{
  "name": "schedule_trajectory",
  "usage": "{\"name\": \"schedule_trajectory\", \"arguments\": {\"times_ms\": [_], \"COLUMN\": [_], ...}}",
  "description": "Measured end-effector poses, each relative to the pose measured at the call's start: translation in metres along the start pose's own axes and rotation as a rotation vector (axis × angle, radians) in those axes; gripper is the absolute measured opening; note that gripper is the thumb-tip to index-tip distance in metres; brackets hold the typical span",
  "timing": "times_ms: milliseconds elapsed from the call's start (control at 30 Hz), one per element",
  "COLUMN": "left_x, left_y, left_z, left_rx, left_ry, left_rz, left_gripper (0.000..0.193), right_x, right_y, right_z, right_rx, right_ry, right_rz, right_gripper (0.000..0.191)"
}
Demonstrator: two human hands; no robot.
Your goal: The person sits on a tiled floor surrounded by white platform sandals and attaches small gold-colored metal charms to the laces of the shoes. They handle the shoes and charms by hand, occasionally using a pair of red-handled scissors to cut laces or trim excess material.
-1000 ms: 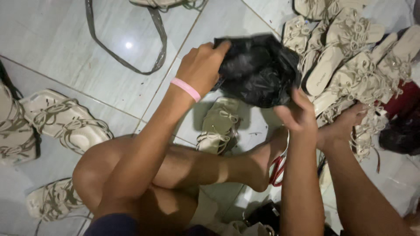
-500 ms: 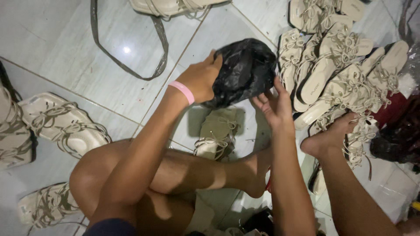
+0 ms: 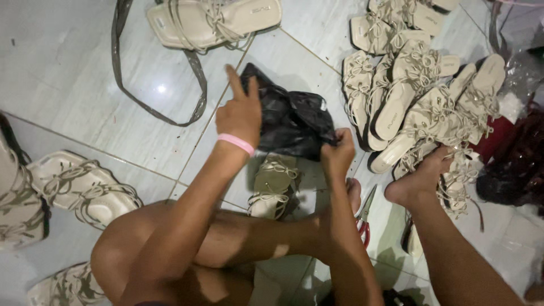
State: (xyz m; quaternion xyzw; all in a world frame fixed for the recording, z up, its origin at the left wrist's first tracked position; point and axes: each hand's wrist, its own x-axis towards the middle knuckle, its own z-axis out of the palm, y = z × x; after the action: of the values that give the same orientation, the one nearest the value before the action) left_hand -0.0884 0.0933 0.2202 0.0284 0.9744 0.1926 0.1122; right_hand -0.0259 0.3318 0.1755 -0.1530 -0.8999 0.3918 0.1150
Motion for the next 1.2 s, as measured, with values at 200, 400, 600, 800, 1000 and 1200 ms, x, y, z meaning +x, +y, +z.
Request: {"name": "schedule_trajectory", "arguments": {"times_ms": [200, 400, 600, 800, 1000, 1200], "left_x": [0.000, -0.002, -0.012, -0.006, -0.011, -0.018], "left_y": [-0.020, -0.016, -0.010, -0.007, 0.001, -0.001], "left_z": [-0.006, -0.012, -0.031, -0.017, -0.022, -0.059], "left_rx": [-0.374, -0.590, -0.265, -0.118, -0.186, -0.242], "left_ry": [-0.203, -0.121, 0.206, 0.498, 0.341, -0.021], "left_rz": [0.322, 0.515, 0.226, 0.335, 0.305, 0.313], "left_gripper": [0.096, 0.072, 0.035, 0.024, 0.030, 0.024], "right_x": [-0.015, -0.018, -0.020, -0.017, -0.023, 0.031], "right_y": [-0.025, 0.005, 0.024, 0.005, -0.021, -0.046], "right_z": [-0.026, -0.031, -0.038, -0.064, -0.082, -0.112], "right_rx": [0.677, 0.390, -0.158, -0.337, -0.472, -0.326], "right_ry": [-0.407, -0.517, -0.093, 0.008, 0.032, -0.484], "right_rz": [0.712, 0.365, 0.019, -0.008, -0.289, -0.349], "right_gripper": [0.028, 0.016, 0.022, 0.037, 0.040, 0.036]}}
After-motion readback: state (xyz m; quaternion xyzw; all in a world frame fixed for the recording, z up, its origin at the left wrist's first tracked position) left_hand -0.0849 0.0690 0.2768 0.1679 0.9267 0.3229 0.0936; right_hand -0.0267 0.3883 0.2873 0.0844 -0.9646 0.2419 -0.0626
